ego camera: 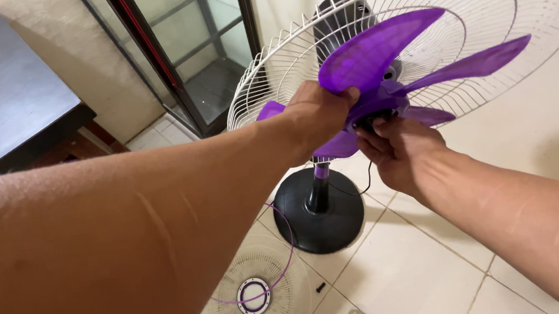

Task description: The person disassembles a standing electric fan by removing the front grille, fan blades, and rear grille, then reassembles them in reverse order. The person handles the fan blades, grilles, and central hub nut by hand, placing removed parts on the floor and reattaching them to the fan head.

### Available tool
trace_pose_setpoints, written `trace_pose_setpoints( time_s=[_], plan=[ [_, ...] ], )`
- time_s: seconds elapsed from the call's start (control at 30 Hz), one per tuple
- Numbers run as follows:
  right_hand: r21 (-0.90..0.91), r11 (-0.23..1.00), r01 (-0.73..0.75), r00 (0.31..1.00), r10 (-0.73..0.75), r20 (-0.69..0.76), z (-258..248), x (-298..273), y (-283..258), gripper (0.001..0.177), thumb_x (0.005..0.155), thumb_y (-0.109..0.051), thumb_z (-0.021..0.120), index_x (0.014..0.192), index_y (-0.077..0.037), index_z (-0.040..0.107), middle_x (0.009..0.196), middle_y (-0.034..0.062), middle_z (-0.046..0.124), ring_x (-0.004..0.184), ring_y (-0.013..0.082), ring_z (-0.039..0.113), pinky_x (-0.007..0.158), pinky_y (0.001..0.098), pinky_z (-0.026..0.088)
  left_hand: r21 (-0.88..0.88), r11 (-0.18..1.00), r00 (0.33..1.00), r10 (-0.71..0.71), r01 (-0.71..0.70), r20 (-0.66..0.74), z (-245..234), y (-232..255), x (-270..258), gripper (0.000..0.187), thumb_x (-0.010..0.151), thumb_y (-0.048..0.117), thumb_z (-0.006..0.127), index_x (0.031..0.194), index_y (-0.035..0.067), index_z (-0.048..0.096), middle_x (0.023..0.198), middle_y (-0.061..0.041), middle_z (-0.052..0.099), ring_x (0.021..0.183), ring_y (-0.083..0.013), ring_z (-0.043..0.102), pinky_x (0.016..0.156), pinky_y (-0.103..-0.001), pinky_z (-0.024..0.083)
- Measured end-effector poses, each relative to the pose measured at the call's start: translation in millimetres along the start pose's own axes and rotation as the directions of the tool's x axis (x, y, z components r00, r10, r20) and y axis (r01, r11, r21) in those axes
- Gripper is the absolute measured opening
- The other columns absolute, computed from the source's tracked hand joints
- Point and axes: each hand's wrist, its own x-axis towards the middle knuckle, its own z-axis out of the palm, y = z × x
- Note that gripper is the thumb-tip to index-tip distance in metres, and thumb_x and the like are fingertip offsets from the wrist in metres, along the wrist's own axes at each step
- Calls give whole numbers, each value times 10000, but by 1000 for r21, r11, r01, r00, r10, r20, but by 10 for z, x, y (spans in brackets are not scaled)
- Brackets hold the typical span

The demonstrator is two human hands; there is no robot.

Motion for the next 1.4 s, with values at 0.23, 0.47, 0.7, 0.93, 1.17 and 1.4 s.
trace_pose_setpoints(
  time_s=[0.23,0.47,0.7,0.93,1.17,1.4],
  plan=[
    [-348,877,331,935,-355,-5,-27,-222,-31,215,867,25,717,1022,2,571,945,106,704,776,206,737,719,329,614,-205,975,992,-61,82,108,73,-58,-53,416,975,398,642,843,4,676,672,-77,608,559,-170,521,523,-367,442],
    [-598,749,284,935,-356,-2,-64,-553,-132,440,855,-85,755,1228,-8,535,1037,121,709,852,208,713,696,363,558,-394,917,993,-13,59,118,46,-165,-342,396,963,245,658,1268,10,566,715,-67,592,582,-156,537,501,-350,440],
    [-683,670,291,937,-345,61,-89,-1012,-321,487,882,-51,629,1343,-12,476,1120,146,712,922,218,731,749,374,596,-269,958,994,-83,99,68,-282,-88,-794,646,960,296,650,1507,39,425,983,-144,709,861,-205,678,756,-367,579],
    [-724,559,403,907,-350,234,-164,-1635,24,531,865,-77,661,1364,4,501,1166,143,680,899,215,716,718,355,573,-372,914,987,-155,161,47,-776,-675,-1658,658,957,289,634,1521,71,375,1234,-205,691,1092,-241,693,946,-387,574],
    [-873,440,209,975,-21,223,-319,-2160,942,474,914,-175,664,1352,-45,536,1108,106,692,894,195,721,736,353,575,-193,854,875,-477,483,80,-947,-1533,-2481,641,952,302,650,1525,113,435,1230,-183,712,1162,-280,692,977,-413,566],
    [-961,219,170,949,225,220,-556,-1945,1543,477,919,-214,673,1351,-63,541,1074,122,685,934,188,719,768,369,586,66,908,902,-418,413,109,-658,-2694,-2407,505,908,304,768,1319,29,665,1162,-99,688,1059,-214,636,937,-375,517]
  ],
)
